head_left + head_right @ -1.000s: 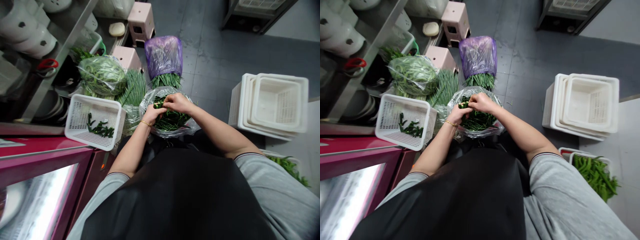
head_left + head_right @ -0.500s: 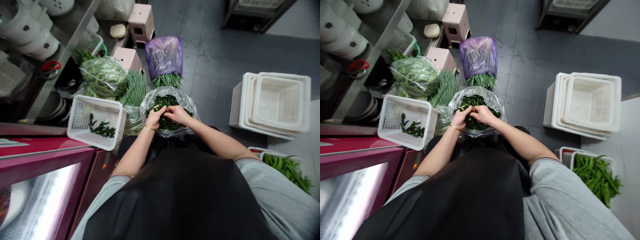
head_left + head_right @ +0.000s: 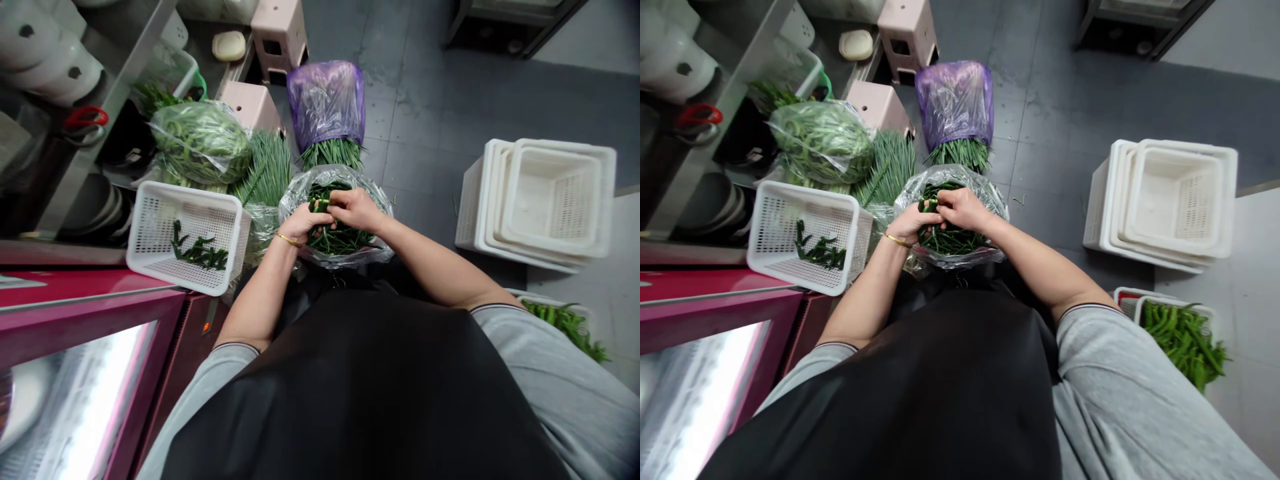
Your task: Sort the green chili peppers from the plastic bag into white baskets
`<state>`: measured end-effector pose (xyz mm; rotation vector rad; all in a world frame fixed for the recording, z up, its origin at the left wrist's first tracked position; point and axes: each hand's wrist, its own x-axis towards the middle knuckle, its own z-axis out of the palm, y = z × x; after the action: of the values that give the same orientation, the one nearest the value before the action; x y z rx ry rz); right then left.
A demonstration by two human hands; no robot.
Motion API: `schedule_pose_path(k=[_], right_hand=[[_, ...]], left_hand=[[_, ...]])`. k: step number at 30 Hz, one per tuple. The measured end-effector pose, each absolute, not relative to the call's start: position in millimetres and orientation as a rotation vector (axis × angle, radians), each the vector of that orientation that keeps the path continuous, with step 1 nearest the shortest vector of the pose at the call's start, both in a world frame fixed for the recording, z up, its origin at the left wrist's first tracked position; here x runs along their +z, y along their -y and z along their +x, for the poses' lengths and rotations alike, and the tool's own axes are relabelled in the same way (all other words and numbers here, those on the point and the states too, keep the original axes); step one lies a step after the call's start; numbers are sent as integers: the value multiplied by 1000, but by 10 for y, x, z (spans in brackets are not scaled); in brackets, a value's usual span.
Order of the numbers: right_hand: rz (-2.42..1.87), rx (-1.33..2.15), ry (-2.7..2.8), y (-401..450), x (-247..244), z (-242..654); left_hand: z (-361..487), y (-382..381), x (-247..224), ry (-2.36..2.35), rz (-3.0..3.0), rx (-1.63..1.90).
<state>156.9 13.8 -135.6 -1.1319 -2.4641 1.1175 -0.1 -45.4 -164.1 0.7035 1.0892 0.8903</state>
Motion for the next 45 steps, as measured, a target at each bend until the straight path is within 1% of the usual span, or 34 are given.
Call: schedule_pose_path(k=[2, 3, 4, 5, 6, 9, 10, 13, 16, 19, 22, 24, 26, 28, 30, 31, 33, 35, 37, 40, 42, 45], right_hand=[[-1176, 740, 2593, -116, -1390, 1614], [-1246, 633, 2619, -99, -1403, 1643], [-1328, 600, 2620, -75, -1412, 1670], [-1390, 653, 2612, -43, -1418, 1692], [-1416, 790, 2602, -4, -1424, 1704], [-1302, 1420, 2474, 130, -1455, 1677], [-1254, 1576, 2382, 168, -1471, 1655], [-1180, 1779, 2136, 246, -1513, 1613], [-1097, 1824, 2109, 280, -1499, 1632], [-1120, 1720, 2234, 252, -1413, 1649], [-1175, 1531, 2550, 112, -1270, 1617], [-1273, 1378, 2710, -12, -1179, 1598], [-1435, 1133, 2809, -88, -1138, 1601], [-1546, 743, 2918, -70, -1192, 1616], [-1516, 429, 3036, 32, -1347, 1617], [-1461, 358, 3096, 93, -1447, 1605], [-1306, 354, 3216, 180, -1635, 1564], [-1177, 372, 3291, 167, -1732, 1527], [-1095, 376, 3316, 44, -1689, 1534], [-1089, 403, 3235, -233, -1433, 1621], [-1108, 520, 3095, -367, -1264, 1674], [-1115, 860, 2739, -383, -1205, 1673]], left_hand=[[36, 461, -1705, -1133, 606, 906], [51, 465, -1735, -1155, 561, 951], [62, 469, -1761, -1179, 524, 1014], [70, 471, -1779, -1201, 500, 1082], [75, 472, -1790, -1222, 488, 1142], [80, 470, -1781, -1265, 490, 1234], [79, 471, -1770, -1268, 492, 1253], [74, 490, -1733, -1247, 506, 1278], [89, 536, -1696, -1273, 568, 1272], [147, 614, -1624, -1438, 716, 1378], [200, 712, -1493, -1594, 966, 1436], [179, 753, -1392, -1609, 1063, 1442], [86, 749, -1305, -1567, 1029, 1504], [-60, 703, -1258, -1495, 876, 1598], [-204, 644, -1263, -1383, 691, 1615], [-255, 621, -1287, -1322, 621, 1577], [-292, 598, -1377, -1250, 571, 1440], [-253, 602, -1512, -1289, 630, 1311], [-180, 607, -1670, -1386, 778, 1228], [-76, 564, -1864, -1448, 1039, 1131], [-19, 500, -1915, -1414, 1121, 1102], [47, 408, -1869, -1336, 1056, 1191]])
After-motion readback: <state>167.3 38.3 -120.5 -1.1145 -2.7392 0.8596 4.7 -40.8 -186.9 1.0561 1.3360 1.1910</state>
